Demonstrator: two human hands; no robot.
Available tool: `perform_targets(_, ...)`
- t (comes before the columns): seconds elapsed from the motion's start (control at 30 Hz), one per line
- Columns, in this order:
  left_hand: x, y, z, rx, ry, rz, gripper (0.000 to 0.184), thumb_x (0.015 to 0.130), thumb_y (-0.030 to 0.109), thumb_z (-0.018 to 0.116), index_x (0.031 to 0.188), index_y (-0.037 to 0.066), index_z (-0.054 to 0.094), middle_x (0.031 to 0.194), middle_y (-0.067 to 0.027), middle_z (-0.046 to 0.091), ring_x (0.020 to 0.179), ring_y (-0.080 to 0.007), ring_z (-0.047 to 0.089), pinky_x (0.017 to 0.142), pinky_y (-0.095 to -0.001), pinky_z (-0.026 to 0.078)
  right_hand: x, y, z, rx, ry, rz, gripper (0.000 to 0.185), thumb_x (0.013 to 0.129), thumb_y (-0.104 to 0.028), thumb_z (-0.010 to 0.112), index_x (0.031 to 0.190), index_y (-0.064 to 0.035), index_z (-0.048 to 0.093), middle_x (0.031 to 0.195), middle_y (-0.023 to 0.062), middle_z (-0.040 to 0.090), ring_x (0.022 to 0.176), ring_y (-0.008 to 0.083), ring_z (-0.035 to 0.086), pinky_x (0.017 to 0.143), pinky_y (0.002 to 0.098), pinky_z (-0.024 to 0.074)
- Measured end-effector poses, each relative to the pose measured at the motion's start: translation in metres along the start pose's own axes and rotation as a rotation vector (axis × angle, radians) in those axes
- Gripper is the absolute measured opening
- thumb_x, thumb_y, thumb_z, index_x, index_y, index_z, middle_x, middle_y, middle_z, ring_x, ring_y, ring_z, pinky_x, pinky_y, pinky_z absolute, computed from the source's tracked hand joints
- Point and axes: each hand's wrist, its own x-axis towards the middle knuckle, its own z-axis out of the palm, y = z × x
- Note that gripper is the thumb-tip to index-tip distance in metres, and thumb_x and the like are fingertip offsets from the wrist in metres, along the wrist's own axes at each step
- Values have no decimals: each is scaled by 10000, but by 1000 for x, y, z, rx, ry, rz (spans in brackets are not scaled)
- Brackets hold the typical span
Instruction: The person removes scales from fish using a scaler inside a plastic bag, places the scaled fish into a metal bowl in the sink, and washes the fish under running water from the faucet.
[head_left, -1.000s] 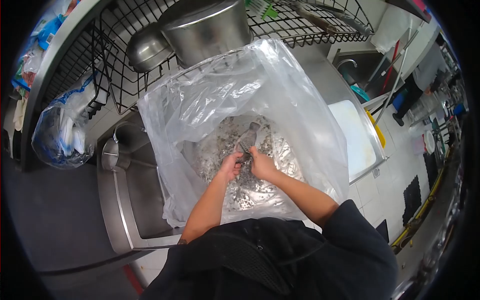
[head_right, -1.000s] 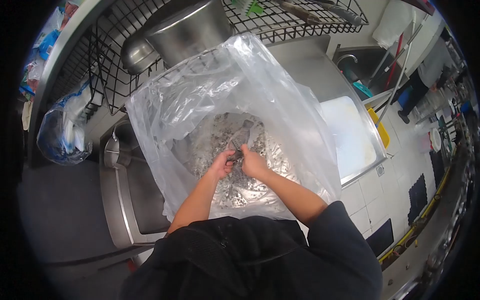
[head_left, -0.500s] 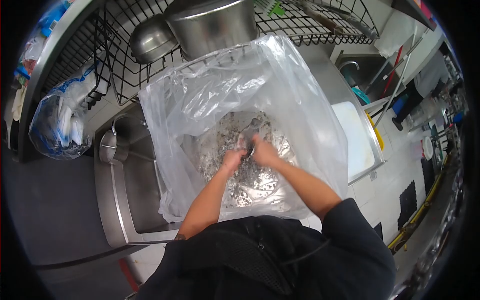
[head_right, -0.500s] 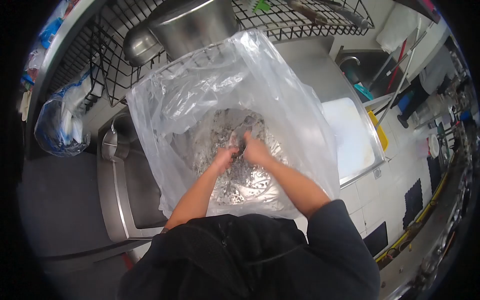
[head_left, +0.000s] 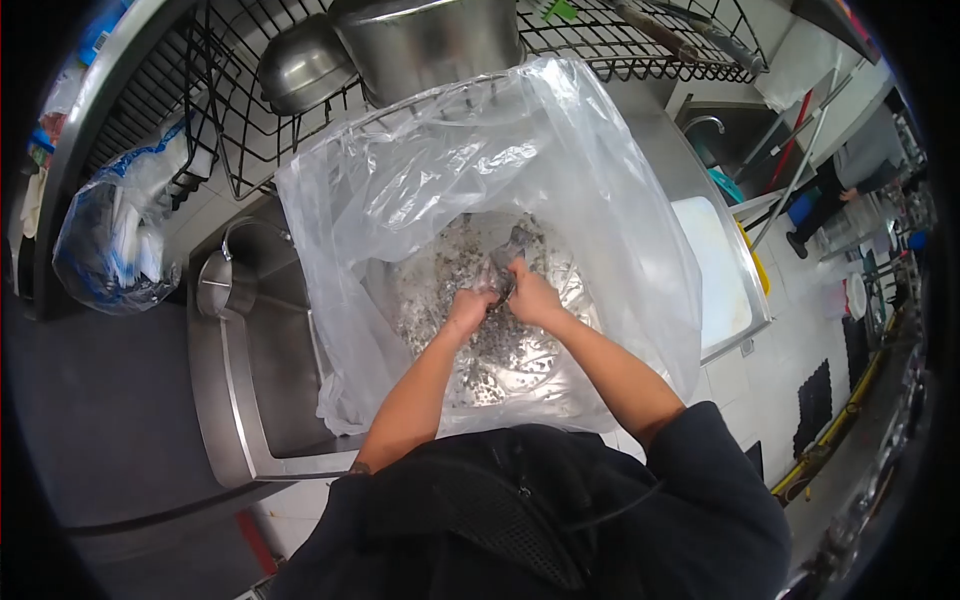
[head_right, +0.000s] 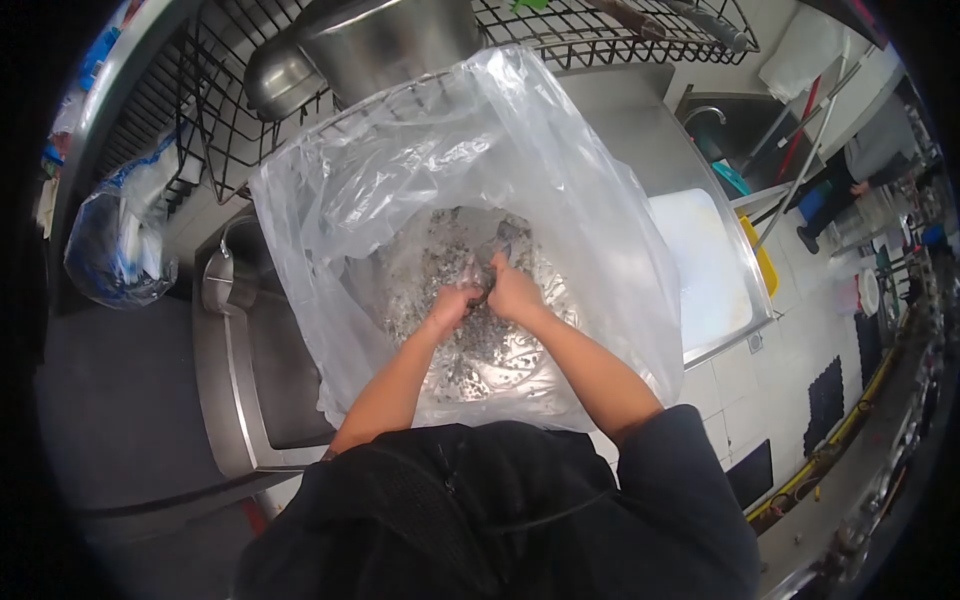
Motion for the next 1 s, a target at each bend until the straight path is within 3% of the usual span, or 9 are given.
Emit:
perform_targets(0.1, 19, -14, -1, 87, -7, 104, 273, 793, 283, 726, 859, 22, 679, 676, -15, 540, 549, -119, 449, 442, -302, 303, -6, -8, 7, -46, -44, 16, 434, 796, -65, 567, 1218, -82, 465, 955, 263, 675, 918, 450, 652, 776, 541, 499)
perform_targets(0.2, 0, 0, -3, -29, -34, 44, 264, 796, 273, 722, 835, 18, 668, 648, -14, 517, 526, -118, 438, 430, -303, 299, -11, -8, 11, -61, -112, -54, 471, 782, -71, 591, 1234, -89, 460, 952, 263, 679, 917, 454, 654, 776, 537, 500)
perform_targets(0.27, 5, 0, -4, -1, -24, 48, 264, 794, 274, 723, 832, 20, 665, 649, -11, 510, 528, -119, 442, 430, -308, 301, 2, 4, 1, 19, 7, -105, 449, 789, -60, 571, 1222, -89, 454, 967, 277, 672, 940, 454, 650, 797, 534, 495)
perform_targets(0.4, 1, 4, -3, 99, -45, 58, 280, 797, 280, 722, 849, 16, 646, 671, -2, 508, 547, -121, 457, 432, -308, 308, 5, -8, -7, 11, -33, 28, 435, 793, -62, 561, 1215, -84, 459, 995, 289, 662, 972, 459, 639, 830, 525, 488)
perform_targets(0.47, 3, 2, -7, 44, -63, 17, 290, 804, 287, 721, 886, 21, 639, 683, 2, 510, 549, -118, 456, 429, -304, 302, -17, -19, 9, -8, -170, 4, 478, 790, -122, 639, 1235, -73, 472, 1020, 263, 678, 992, 430, 653, 845, 503, 507)
perform_targets(0.5, 5, 0, -8, -6, -88, -27, 303, 812, 295, 719, 922, 26, 633, 694, 7, 512, 552, -114, 456, 426, -299, 295, -8, -4, 13, 93, -153, -63, 453, 798, -69, 575, 1239, -66, 468, 1021, 286, 660, 982, 453, 638, 815, 506, 496)
perform_targets(0.67, 10, -11, -2, -26, -55, -63, 269, 851, 299, 700, 966, 73, 610, 685, 31, 472, 526, -87, 398, 414, -277, 245, 9, 14, -4, 25, 64, 51, 429, 805, -49, 559, 1223, -61, 465, 981, 291, 664, 949, 463, 645, 795, 523, 497)
perform_targets(0.73, 12, -3, -8, -77, -71, -81, 248, 864, 295, 690, 971, 88, 607, 683, 41, 458, 514, -74, 372, 410, -266, 225, -16, 7, 20, -87, -87, 24, 466, 802, -48, 561, 1255, -67, 452, 986, 279, 670, 932, 457, 651, 782, 540, 499)
perform_targets(1.0, -1, 2, -11, -254, -213, -198, 184, 928, 294, 621, 850, 142, 553, 587, 64, 401, 456, -36, 299, 381, -224, 190, 15, 25, 7, -22, 122, -1, 466, 820, -62, 548, 1269, -109, 431, 890, 272, 669, 839, 465, 655, 736, 555, 499)
